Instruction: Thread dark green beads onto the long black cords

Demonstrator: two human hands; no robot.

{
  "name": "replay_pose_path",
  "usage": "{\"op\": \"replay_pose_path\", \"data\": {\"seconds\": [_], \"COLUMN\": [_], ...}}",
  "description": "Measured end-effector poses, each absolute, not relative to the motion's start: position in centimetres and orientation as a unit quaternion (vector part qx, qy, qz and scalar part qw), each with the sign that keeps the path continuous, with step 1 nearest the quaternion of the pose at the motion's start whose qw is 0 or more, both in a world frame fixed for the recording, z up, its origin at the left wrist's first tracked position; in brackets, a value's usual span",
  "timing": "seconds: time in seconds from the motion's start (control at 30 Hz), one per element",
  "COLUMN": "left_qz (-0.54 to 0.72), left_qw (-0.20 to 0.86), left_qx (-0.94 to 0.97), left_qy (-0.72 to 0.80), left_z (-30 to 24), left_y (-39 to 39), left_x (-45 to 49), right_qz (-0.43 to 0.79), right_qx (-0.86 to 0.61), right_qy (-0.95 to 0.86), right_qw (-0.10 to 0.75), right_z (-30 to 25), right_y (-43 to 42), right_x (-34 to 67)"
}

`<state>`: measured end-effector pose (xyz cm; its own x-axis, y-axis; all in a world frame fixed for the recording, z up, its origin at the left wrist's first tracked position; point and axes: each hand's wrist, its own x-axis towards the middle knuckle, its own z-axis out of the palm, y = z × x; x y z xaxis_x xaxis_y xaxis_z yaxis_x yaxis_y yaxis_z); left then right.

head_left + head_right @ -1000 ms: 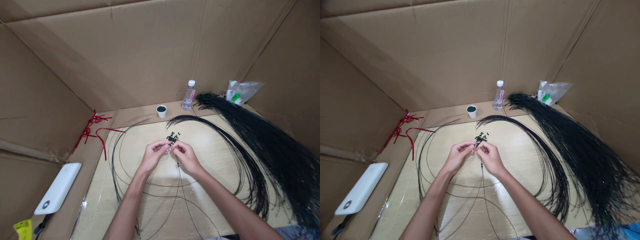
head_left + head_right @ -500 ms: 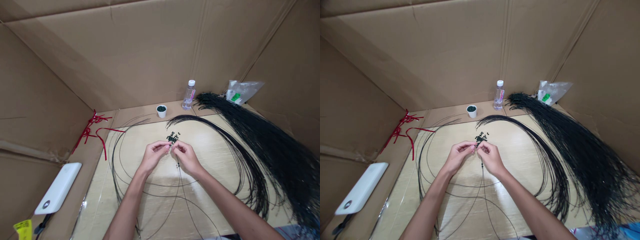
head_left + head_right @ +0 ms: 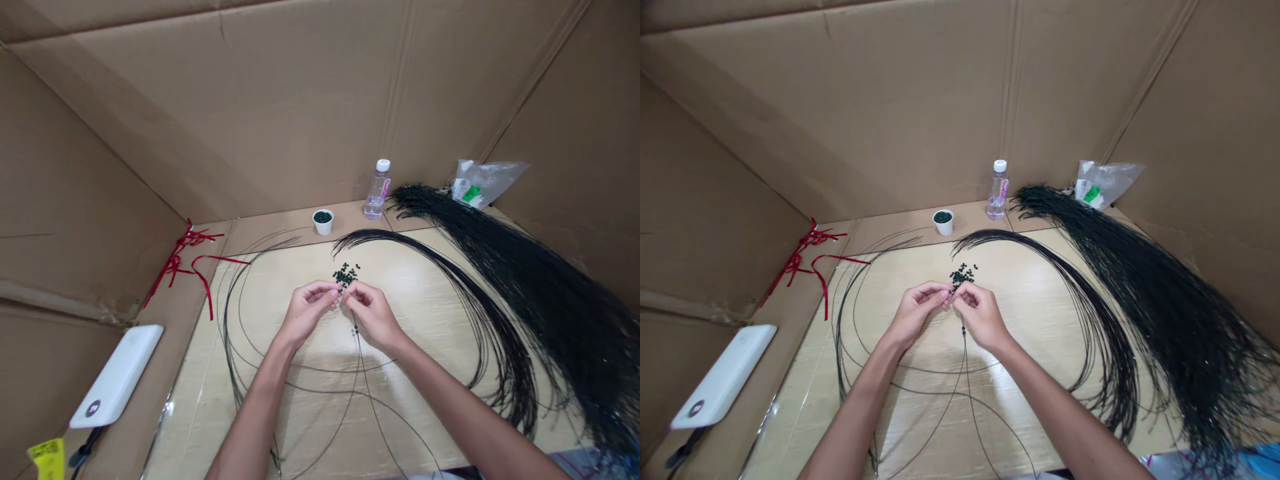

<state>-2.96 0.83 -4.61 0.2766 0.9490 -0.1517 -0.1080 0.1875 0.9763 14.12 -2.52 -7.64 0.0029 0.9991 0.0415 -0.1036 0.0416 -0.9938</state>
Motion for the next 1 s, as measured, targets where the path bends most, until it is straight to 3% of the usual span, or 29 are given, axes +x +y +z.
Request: {"op": "replay_pose_path", "data": {"seconds": [1.0], "left_qz": [0.401], "left_qw": [0.645], "left_qx": [0.499], "left_qy": [0.418], "left_z": [-4.4], "left_y": [0.78], "left_x": [-3.13], "right_qz": [0.52], "right_qx": [-0.461], "right_qy": [-0.487], "right_qw": [0.529], "right_z": [-7.41], "right_y": [-2.56], "right_x": [14.19]}}
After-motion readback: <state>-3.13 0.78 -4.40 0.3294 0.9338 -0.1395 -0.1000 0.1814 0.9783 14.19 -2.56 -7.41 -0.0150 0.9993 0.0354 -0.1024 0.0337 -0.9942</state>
